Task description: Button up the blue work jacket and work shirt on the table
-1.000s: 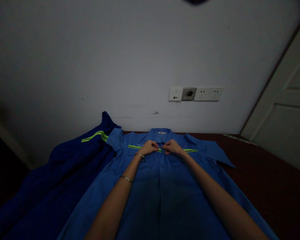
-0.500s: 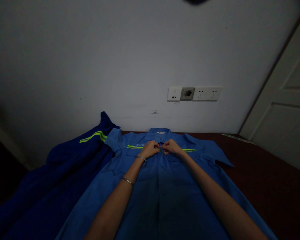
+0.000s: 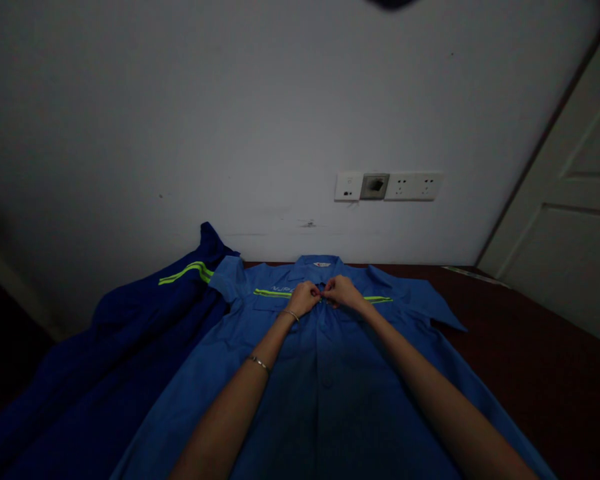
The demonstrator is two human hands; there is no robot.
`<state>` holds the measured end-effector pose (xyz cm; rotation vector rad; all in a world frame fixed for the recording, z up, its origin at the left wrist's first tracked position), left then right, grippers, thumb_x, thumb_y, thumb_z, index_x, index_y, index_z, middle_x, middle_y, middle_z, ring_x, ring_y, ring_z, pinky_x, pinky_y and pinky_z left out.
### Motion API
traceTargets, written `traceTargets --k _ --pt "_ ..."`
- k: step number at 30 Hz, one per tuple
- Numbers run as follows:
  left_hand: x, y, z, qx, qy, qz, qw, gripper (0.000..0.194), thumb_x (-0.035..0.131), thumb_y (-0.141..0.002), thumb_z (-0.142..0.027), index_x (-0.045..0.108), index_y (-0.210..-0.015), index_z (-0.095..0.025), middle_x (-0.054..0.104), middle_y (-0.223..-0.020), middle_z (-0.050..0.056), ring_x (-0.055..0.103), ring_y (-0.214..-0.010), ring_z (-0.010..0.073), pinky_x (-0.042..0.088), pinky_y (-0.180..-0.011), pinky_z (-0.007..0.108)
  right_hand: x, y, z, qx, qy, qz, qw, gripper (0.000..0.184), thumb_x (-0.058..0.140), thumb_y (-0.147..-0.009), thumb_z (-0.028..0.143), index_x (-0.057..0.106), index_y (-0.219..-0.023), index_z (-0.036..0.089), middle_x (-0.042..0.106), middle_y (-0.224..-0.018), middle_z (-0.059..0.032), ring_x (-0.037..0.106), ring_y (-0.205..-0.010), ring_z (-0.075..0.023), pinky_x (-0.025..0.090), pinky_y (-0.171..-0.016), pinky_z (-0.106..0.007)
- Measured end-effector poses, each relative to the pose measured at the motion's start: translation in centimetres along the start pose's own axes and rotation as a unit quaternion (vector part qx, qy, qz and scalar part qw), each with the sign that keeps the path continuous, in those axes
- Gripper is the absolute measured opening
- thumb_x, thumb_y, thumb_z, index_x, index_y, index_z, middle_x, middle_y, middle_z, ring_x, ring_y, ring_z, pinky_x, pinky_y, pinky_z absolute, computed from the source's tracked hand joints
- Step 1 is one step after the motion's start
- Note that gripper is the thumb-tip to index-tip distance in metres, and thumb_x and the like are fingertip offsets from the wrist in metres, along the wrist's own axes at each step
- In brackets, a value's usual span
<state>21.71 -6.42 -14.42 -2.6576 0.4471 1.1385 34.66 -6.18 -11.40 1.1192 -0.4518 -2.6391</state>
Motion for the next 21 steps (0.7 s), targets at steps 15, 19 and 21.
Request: traceTargets --k 15,19,21 --pt "0.5 0.7 -0.8 -0.008 -0.062 -0.01 0.998 0.011 0.056 -0.069 -0.02 0.06 -0.079 -0.016 0.058 -0.082 0.004 0.055 -0.077 0.0158 0.041 -0.069 0.024 -0.6 -0.1 -0.5 -0.098 0.031 -0.019 0.994 0.017 0.056 -0.062 0.016 0.069 -0.07 0.009 0.063 -0.056 -0.0027 0.055 -0.052 -0.0113 0.037 -0.048 -0.017" --pt "0.5 0.6 -0.7 0.005 -0.048 -0.01 0.999 0.012 0.056 -0.068 -0.02 0.059 -0.079 -0.017 0.057 -0.08 0.003 0.054 -0.074 0.0151 0.041 -0.067 0.024 -0.4 -0.5 -1.4 -0.115 -0.018 -0.01 0.993 0.016 0.057 -0.062 0.018 0.067 -0.07 0.009 0.064 -0.06 -0.0026 0.054 -0.055 -0.0107 0.038 -0.05 -0.017" --pt "0.4 0.6 -0.6 0.009 -0.038 -0.014 0.999 0.013 0.056 -0.067 -0.02 0.059 -0.079 -0.017 0.057 -0.079 0.003 0.054 -0.074 0.0151 0.041 -0.067 0.024 -0.3 -0.7 -1.7 -0.12 -0.034 -0.004 0.992 0.016 0.057 -0.062 0.019 0.065 -0.07 0.009 0.064 -0.062 -0.0025 0.054 -0.056 -0.0106 0.039 -0.052 -0.017"
Point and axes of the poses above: each hand's wrist, its own y-axis away from the middle knuckle, its own x-axis out of the palm, z = x × y, the point moved 3 cm from there along -y, towards the middle knuckle
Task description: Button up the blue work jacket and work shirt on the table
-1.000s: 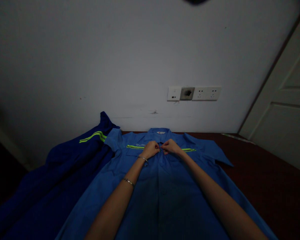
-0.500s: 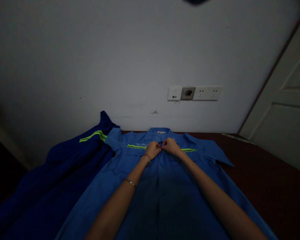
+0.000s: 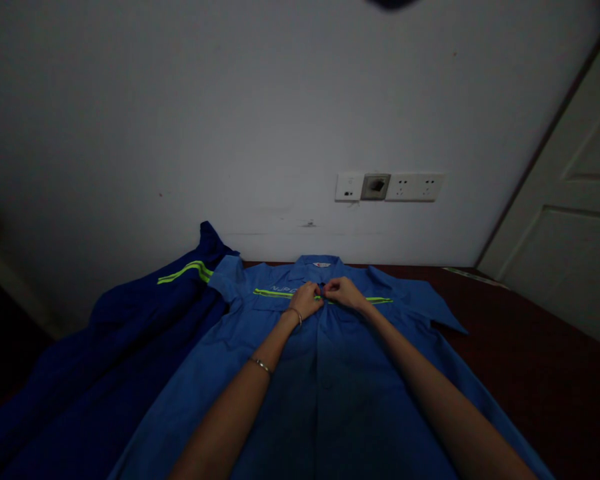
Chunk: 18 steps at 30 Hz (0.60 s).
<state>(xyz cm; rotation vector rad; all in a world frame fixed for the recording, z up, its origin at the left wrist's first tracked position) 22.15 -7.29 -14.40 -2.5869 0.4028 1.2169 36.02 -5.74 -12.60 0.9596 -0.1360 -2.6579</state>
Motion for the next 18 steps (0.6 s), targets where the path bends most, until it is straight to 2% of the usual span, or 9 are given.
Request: traceTargets --k 8,11,18 --pt "0.12 -0.06 0.39 0.005 0.045 0.008 0.999 0.016 0.058 -0.062 -0.016 0.057 -0.078 -0.017 0.055 -0.076 0.0 0.051 -0.071 0.0134 0.041 -0.066 0.023 -0.02 -0.1 -0.56 -0.013 -0.028 0.016 0.999 0.016 0.056 -0.063 0.021 0.064 -0.07 0.01 0.06 -0.058 0.0 0.051 -0.053 -0.0094 0.039 -0.052 -0.018" --pt "0.1 -0.08 0.42 0.009 0.051 0.009 0.999 0.012 0.057 -0.063 -0.015 0.058 -0.075 -0.017 0.055 -0.076 0.0 0.051 -0.072 0.0134 0.041 -0.068 0.023 -0.13 -0.11 -0.42 -0.009 -0.019 0.008 1.0 0.016 0.057 -0.063 0.021 0.064 -0.07 0.009 0.06 -0.058 -0.0001 0.051 -0.053 -0.0095 0.038 -0.052 -0.018" --pt "0.14 -0.24 0.51 -0.026 0.068 -0.019 0.997 0.01 0.056 -0.066 -0.014 0.061 -0.074 -0.015 0.057 -0.074 0.001 0.053 -0.071 0.013 0.042 -0.068 0.023 -0.27 -0.02 0.38 -0.008 0.033 -0.012 0.999 0.017 0.057 -0.064 0.021 0.066 -0.071 0.01 0.061 -0.059 -0.0012 0.051 -0.055 -0.01 0.036 -0.051 -0.018"
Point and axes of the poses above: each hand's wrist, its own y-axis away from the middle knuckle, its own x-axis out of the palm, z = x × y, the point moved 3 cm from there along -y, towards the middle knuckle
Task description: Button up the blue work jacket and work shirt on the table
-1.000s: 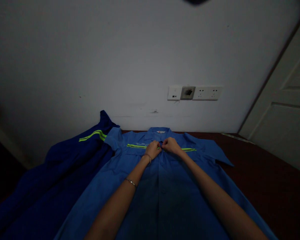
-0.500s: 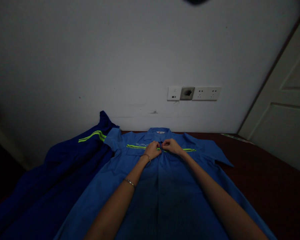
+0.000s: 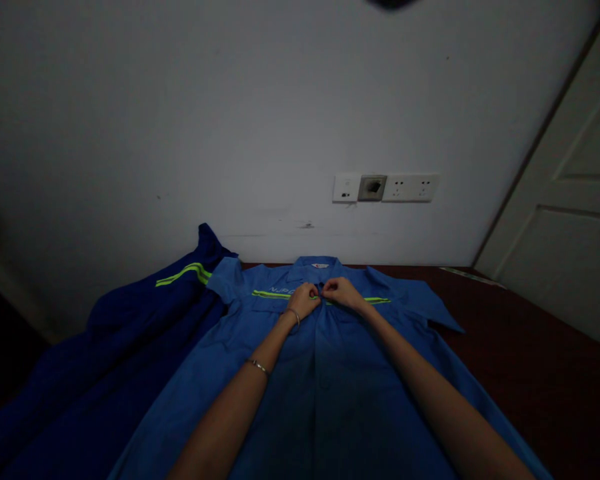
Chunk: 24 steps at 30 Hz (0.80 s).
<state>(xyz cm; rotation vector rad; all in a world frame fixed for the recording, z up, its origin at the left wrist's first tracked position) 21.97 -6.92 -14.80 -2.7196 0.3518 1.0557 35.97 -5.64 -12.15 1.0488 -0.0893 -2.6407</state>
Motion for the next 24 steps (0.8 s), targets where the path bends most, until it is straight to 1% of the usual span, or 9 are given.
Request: traceTargets --k 6,11,14,18,20,21,23,24 --pt "0.0 -0.2 -0.2 -0.029 -0.01 0.01 0.999 0.011 0.058 -0.066 -0.016 0.066 -0.072 -0.013 0.062 -0.073 0.003 0.056 -0.069 0.014 0.043 -0.067 0.024 -0.5 0.2 1.3 -0.051 0.13 0.008 0.99 0.014 0.058 -0.065 0.018 0.068 -0.072 0.012 0.063 -0.067 -0.0028 0.054 -0.063 -0.0117 0.035 -0.056 -0.018" --pt "-0.1 -0.4 0.0 -0.049 0.019 0.019 0.998 0.013 0.057 -0.066 -0.014 0.068 -0.073 -0.012 0.066 -0.072 0.004 0.058 -0.068 0.0137 0.044 -0.066 0.023 -0.6 0.4 1.6 -0.02 0.158 0.018 0.987 0.016 0.056 -0.067 0.023 0.067 -0.073 0.013 0.062 -0.067 -0.0023 0.054 -0.062 -0.0117 0.031 -0.052 -0.018" --pt "0.2 -0.5 0.5 -0.069 0.043 0.026 0.996 0.014 0.057 -0.064 -0.012 0.069 -0.073 -0.012 0.066 -0.07 0.003 0.058 -0.065 0.0126 0.044 -0.063 0.022 -0.7 0.5 1.7 -0.009 0.163 0.0 0.987 0.015 0.056 -0.067 0.024 0.066 -0.072 0.014 0.062 -0.066 -0.0019 0.054 -0.061 -0.0114 0.03 -0.051 -0.018" --pt "0.3 -0.7 1.3 -0.092 0.093 0.053 0.99 0.015 0.057 -0.063 -0.01 0.068 -0.074 -0.01 0.065 -0.067 0.002 0.057 -0.062 0.011 0.043 -0.06 0.02 -1.5 0.3 1.8 0.001 0.161 -0.051 0.986 0.014 0.056 -0.065 0.025 0.063 -0.068 0.013 0.059 -0.062 -0.001 0.051 -0.058 -0.0109 0.031 -0.052 -0.019" --pt "-0.4 -1.1 1.6 -0.102 0.123 0.074 0.984 0.014 0.058 -0.063 -0.011 0.068 -0.073 -0.009 0.064 -0.064 0.001 0.056 -0.06 0.0103 0.043 -0.058 0.019 -1.9 0.2 1.9 0.008 0.152 -0.055 0.987 0.015 0.056 -0.066 0.027 0.063 -0.068 0.014 0.059 -0.062 -0.0008 0.051 -0.057 -0.0107 0.031 -0.052 -0.019" --pt "-1.1 -1.4 1.7 -0.108 0.135 0.084 0.981 0.014 0.059 -0.062 -0.011 0.068 -0.072 -0.009 0.064 -0.062 0.001 0.055 -0.059 0.0099 0.043 -0.057 0.019 -2.1 0.2 2.1 0.01 0.147 -0.052 0.988 0.017 0.057 -0.066 0.029 0.063 -0.068 0.014 0.059 -0.062 -0.001 0.051 -0.057 -0.0108 0.031 -0.052 -0.019" --pt "-3.2 -2.1 1.7 -0.116 0.149 0.083 0.978 0.012 0.06 -0.062 -0.012 0.068 -0.071 -0.009 0.062 -0.06 0.0 0.054 -0.056 0.009 0.042 -0.055 0.018 -2.3 0.2 2.6 0.004 0.135 -0.045 0.99 0.022 0.057 -0.068 0.035 0.064 -0.07 0.014 0.06 -0.064 -0.0016 0.051 -0.057 -0.0113 0.031 -0.051 -0.019" --pt "-4.5 -2.5 1.6 -0.116 0.152 0.073 0.979 0.012 0.06 -0.062 -0.013 0.067 -0.071 -0.009 0.062 -0.06 0.0 0.054 -0.055 0.0086 0.042 -0.055 0.018 -2.3 0.2 2.9 -0.002 0.13 -0.043 0.991 0.025 0.057 -0.069 0.037 0.064 -0.071 0.014 0.06 -0.064 -0.0021 0.051 -0.057 -0.0115 0.031 -0.051 -0.019"
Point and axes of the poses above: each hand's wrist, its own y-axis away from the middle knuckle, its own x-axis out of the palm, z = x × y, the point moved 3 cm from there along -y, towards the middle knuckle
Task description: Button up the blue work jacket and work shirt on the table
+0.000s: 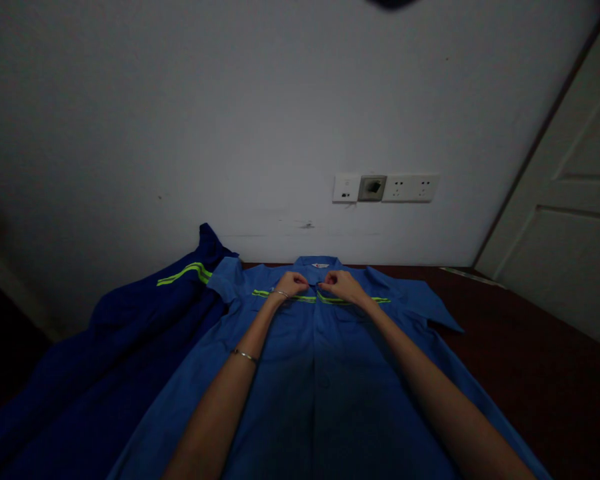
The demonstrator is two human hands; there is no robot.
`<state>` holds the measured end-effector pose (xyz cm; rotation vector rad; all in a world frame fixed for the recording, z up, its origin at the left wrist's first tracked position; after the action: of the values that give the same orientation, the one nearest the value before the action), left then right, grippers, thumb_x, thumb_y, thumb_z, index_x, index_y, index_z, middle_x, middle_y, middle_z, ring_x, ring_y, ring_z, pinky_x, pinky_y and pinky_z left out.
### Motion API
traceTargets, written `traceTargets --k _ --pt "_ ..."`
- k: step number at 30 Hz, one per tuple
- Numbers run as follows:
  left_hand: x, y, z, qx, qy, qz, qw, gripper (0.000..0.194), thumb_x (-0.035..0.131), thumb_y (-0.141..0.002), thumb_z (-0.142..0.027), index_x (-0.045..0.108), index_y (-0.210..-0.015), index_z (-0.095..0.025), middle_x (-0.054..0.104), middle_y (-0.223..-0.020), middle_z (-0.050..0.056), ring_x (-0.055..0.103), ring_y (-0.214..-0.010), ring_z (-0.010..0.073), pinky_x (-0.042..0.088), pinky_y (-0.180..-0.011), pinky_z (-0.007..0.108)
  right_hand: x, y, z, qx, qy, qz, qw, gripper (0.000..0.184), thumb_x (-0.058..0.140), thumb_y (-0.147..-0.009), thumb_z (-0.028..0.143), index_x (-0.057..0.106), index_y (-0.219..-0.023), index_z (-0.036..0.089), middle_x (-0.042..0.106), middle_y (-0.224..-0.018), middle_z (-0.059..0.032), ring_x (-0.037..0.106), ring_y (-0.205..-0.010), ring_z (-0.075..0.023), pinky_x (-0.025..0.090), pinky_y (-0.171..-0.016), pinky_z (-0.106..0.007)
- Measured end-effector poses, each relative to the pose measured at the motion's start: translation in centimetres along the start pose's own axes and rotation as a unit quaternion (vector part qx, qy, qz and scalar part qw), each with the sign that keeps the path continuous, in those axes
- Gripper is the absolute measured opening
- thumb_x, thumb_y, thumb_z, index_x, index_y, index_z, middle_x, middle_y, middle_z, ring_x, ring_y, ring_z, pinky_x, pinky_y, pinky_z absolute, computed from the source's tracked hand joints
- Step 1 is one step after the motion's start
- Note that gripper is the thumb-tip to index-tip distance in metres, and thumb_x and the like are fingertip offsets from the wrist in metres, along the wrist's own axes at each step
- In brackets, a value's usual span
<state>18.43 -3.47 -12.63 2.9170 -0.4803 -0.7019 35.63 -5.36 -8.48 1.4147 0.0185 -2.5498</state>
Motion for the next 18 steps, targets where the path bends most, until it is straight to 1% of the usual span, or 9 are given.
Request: traceTargets --k 2,4,5,7,9,11,14,16,18 --pt "-2.5 0.0 -1.3 0.003 0.007 -0.035 0.999 0.013 0.059 -0.065 -0.015 0.067 -0.072 -0.009 0.061 -0.059 -0.001 0.052 -0.053 0.0077 0.042 -0.054 0.017 -0.1 0.1 0.9 -0.017 -0.008 -0.001 1.0 0.025 0.055 -0.072 0.036 0.064 -0.073 0.013 0.061 -0.066 -0.0028 0.051 -0.058 -0.0117 0.032 -0.051 -0.019" --pt "-4.5 0.4 -2.4 0.0 0.009 -0.052 0.999 0.015 0.057 -0.068 -0.017 0.067 -0.075 -0.009 0.06 -0.059 -0.001 0.052 -0.051 0.0072 0.041 -0.052 0.017 0.0 0.2 2.2 -0.04 -0.018 0.002 0.999 0.02 0.053 -0.073 0.028 0.065 -0.073 0.012 0.061 -0.066 -0.0028 0.052 -0.059 -0.0115 0.032 -0.052 -0.019" --pt "-5.0 0.7 -2.7 -0.001 0.005 -0.05 0.999 0.016 0.056 -0.068 -0.018 0.067 -0.076 -0.009 0.06 -0.058 -0.001 0.051 -0.051 0.007 0.041 -0.052 0.017 0.2 0.2 2.9 -0.05 -0.027 0.007 0.998 0.018 0.052 -0.072 0.025 0.065 -0.073 0.012 0.06 -0.065 -0.0025 0.052 -0.059 -0.0112 0.032 -0.053 -0.019" --pt "-5.6 1.5 -2.7 -0.005 -0.016 -0.033 0.999 0.016 0.056 -0.068 -0.018 0.067 -0.076 -0.009 0.059 -0.056 -0.001 0.051 -0.049 0.0071 0.04 -0.05 0.017 0.8 0.5 4.4 -0.063 -0.054 0.031 0.996 0.017 0.051 -0.071 0.021 0.065 -0.074 0.012 0.06 -0.063 -0.0013 0.051 -0.058 -0.0105 0.033 -0.051 -0.018" --pt "-5.6 2.4 -2.0 -0.013 -0.049 -0.012 0.999 0.015 0.056 -0.067 -0.017 0.067 -0.072 -0.009 0.057 -0.053 -0.001 0.05 -0.049 0.0074 0.039 -0.049 0.017 1.8 0.7 5.7 -0.063 -0.083 0.062 0.993 0.016 0.051 -0.071 0.018 0.065 -0.074 0.011 0.059 -0.06 -0.0003 0.051 -0.055 -0.0096 0.033 -0.049 -0.017" --pt "-5.6 3.3 -0.7 -0.027 -0.085 0.005 0.996 0.014 0.056 -0.065 -0.017 0.068 -0.069 -0.009 0.056 -0.05 -0.002 0.049 -0.048 0.008 0.038 -0.048 0.017 2.9 0.9 6.8 -0.06 -0.101 0.097 0.988 0.015 0.051 -0.07 0.017 0.065 -0.074 0.011 0.059 -0.058 0.0002 0.05 -0.051 -0.0086 0.034 -0.046 -0.016" --pt "-6.1 4.7 1.4 -0.072 -0.13 0.014 0.989 0.013 0.055 -0.064 -0.016 0.067 -0.063 -0.01 0.054 -0.045 -0.002 0.047 -0.044 0.0081 0.035 -0.045 0.017 4.7 1.0 7.9 -0.043 -0.127 0.142 0.981 0.014 0.051 -0.069 0.014 0.064 -0.075 0.013 0.058 -0.056 0.001 0.049 -0.044 -0.0074 0.035 -0.041 -0.016" --pt "-6.7 5.4 2.6 -0.11 -0.155 0.004 0.982 0.013 0.055 -0.064 -0.016 0.065 -0.058 -0.01 0.051 -0.042 -0.002 0.045 -0.041 0.0079 0.033 -0.043 0.017 5.9 0.8 8.3 -0.007 -0.16 0.156 0.975 0.012 0.05 -0.069 0.011 0.062 -0.072 0.013 0.058 -0.054 0.0013 0.049 -0.041 -0.0074 0.036 -0.039 -0.015" --pt "-7.3 6.0 3.5 -0.134 -0.173 -0.012 0.976 0.014 0.054 -0.063 -0.015 0.063 -0.053 -0.01 0.049 -0.04 -0.001 0.044 -0.039 0.008 0.033 -0.043 0.018 7.1 0.5 8.5 0.053 -0.196 0.171 0.964 0.011 0.049 -0.07 0.009 0.059 -0.067 0.014 0.057 -0.052 0.0017 0.05 -0.04 -0.0076 0.039 -0.038 -0.016"
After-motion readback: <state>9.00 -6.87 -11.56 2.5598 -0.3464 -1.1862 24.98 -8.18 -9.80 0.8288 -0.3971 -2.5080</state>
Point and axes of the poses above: each hand's wrist, its own y-axis away from the middle knuckle, its own x-axis out of the palm, z = x × y, the point moved 3 cm from there along -y, towards the middle knuckle
